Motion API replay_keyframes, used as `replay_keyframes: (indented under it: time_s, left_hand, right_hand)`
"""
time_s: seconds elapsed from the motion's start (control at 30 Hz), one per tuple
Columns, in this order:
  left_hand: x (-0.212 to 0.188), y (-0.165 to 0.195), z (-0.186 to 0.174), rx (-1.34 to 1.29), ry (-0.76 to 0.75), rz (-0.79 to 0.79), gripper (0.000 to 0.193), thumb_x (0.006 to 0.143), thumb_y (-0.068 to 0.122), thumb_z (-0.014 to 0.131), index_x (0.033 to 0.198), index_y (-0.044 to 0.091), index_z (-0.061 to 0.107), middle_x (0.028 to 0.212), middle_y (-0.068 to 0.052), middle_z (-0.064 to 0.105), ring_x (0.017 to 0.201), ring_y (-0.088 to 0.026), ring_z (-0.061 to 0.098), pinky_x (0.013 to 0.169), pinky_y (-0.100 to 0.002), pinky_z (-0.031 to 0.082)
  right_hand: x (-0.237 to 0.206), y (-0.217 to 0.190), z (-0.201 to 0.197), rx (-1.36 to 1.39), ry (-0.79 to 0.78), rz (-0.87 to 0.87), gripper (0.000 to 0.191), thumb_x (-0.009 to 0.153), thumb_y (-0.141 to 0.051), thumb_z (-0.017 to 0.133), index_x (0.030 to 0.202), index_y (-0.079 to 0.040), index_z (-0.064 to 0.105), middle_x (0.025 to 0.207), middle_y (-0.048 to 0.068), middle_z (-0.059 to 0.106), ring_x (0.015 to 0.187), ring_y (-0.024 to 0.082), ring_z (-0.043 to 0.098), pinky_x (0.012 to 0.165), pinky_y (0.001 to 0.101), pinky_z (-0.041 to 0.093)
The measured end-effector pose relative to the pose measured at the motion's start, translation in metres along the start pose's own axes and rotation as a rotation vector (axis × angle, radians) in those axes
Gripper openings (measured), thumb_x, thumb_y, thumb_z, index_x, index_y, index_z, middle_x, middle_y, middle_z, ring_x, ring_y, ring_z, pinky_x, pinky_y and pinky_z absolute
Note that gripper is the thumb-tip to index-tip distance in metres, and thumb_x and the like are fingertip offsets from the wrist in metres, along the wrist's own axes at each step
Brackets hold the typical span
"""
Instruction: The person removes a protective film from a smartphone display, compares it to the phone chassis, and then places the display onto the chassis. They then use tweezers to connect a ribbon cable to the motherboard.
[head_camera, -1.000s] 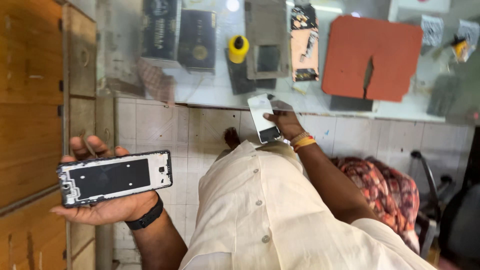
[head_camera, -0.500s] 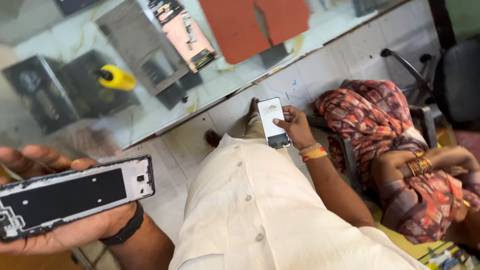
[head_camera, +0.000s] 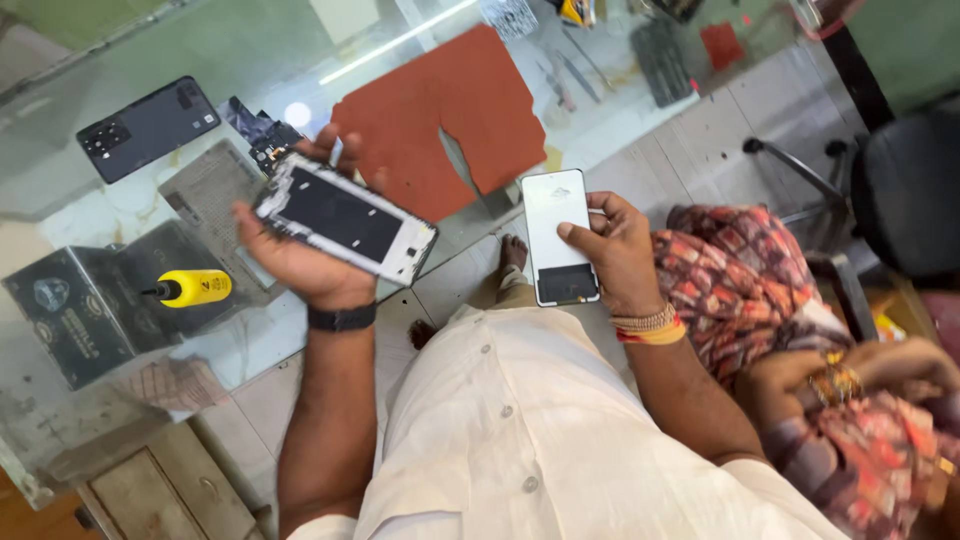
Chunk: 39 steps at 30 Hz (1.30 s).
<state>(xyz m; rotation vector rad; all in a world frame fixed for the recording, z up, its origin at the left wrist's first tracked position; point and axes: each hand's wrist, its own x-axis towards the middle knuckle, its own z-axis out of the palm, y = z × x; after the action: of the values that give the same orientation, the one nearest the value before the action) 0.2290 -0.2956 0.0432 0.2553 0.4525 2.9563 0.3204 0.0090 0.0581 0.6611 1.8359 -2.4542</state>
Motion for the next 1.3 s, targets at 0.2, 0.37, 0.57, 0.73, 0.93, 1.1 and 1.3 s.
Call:
replay_keyframes:
  time_s: [0.2, 0.37, 0.57, 0.73, 0.93, 1.1, 1.3]
  left_hand:
    - [0.083, -0.057, -0.029, 0.075, 0.094, 0.005, 0.079, 0.097, 0.066, 0.048, 0.143, 0.002, 0.056, 0.145, -0.018, 0.057, 0.138, -0.033, 0.055, 0.105, -0.059, 0.052]
    - [0.121, -0.090, -0.042, 0.170, 0.186, 0.025, 0.079, 0.101, 0.067, 0.043, 0.139, 0.000, 0.057, 0.146, -0.021, 0.059, 0.135, -0.038, 0.060, 0.106, -0.064, 0.054]
    - [0.138, -0.096, -0.043, 0.186, 0.178, 0.003, 0.079, 0.102, 0.065, 0.040, 0.140, -0.003, 0.056, 0.145, -0.022, 0.059, 0.132, -0.037, 0.062, 0.100, -0.060, 0.055]
    - [0.145, -0.089, -0.051, 0.075, 0.152, -0.088, 0.078, 0.101, 0.063, 0.039, 0.136, -0.004, 0.057, 0.142, -0.023, 0.060, 0.130, -0.036, 0.063, 0.105, -0.063, 0.056]
    - [0.154, -0.076, -0.062, 0.056, 0.121, -0.173, 0.075, 0.105, 0.058, 0.037, 0.139, -0.006, 0.057, 0.138, -0.023, 0.063, 0.128, -0.037, 0.063, 0.108, -0.060, 0.054]
    - [0.156, -0.066, -0.068, 0.067, 0.121, -0.227, 0.072, 0.107, 0.056, 0.037, 0.138, -0.007, 0.057, 0.135, -0.024, 0.064, 0.128, -0.038, 0.063, 0.105, -0.061, 0.054]
    - [0.154, -0.056, -0.064, 0.129, 0.155, -0.255, 0.075, 0.105, 0.055, 0.035, 0.139, -0.008, 0.056, 0.136, -0.023, 0.065, 0.128, -0.036, 0.063, 0.110, -0.057, 0.052]
  right_hand:
    - [0.116, -0.038, -0.002, 0.121, -0.206, 0.147, 0.037, 0.092, 0.005, 0.067, 0.127, 0.007, 0.053, 0.094, 0.016, 0.075, 0.077, 0.018, 0.074, 0.068, 0.0312, 0.062]
    - [0.190, -0.055, -0.010, 0.124, -0.275, 0.224, 0.036, 0.097, 0.002, 0.060, 0.131, 0.006, 0.052, 0.103, 0.014, 0.072, 0.081, 0.017, 0.072, 0.072, 0.0317, 0.062]
    - [0.222, -0.053, -0.005, 0.222, -0.272, 0.232, 0.036, 0.098, 0.000, 0.051, 0.133, 0.007, 0.051, 0.110, 0.017, 0.070, 0.091, 0.021, 0.073, 0.083, 0.0331, 0.062]
    - [0.216, -0.040, 0.002, 0.207, -0.218, 0.198, 0.036, 0.099, 0.000, 0.052, 0.134, 0.006, 0.051, 0.109, 0.016, 0.070, 0.091, 0.021, 0.072, 0.082, 0.0325, 0.060]
    - [0.200, -0.041, 0.013, 0.270, -0.144, 0.059, 0.034, 0.100, 0.004, 0.053, 0.134, 0.006, 0.052, 0.113, 0.016, 0.070, 0.096, 0.021, 0.072, 0.087, 0.0321, 0.061]
    - [0.186, -0.041, 0.010, 0.301, -0.085, -0.020, 0.032, 0.101, 0.005, 0.052, 0.133, 0.007, 0.052, 0.116, 0.017, 0.069, 0.099, 0.022, 0.073, 0.090, 0.0336, 0.061]
    - [0.174, -0.039, 0.005, 0.290, -0.043, -0.051, 0.032, 0.101, 0.006, 0.051, 0.133, 0.007, 0.051, 0.117, 0.019, 0.069, 0.099, 0.022, 0.073, 0.091, 0.0337, 0.061]
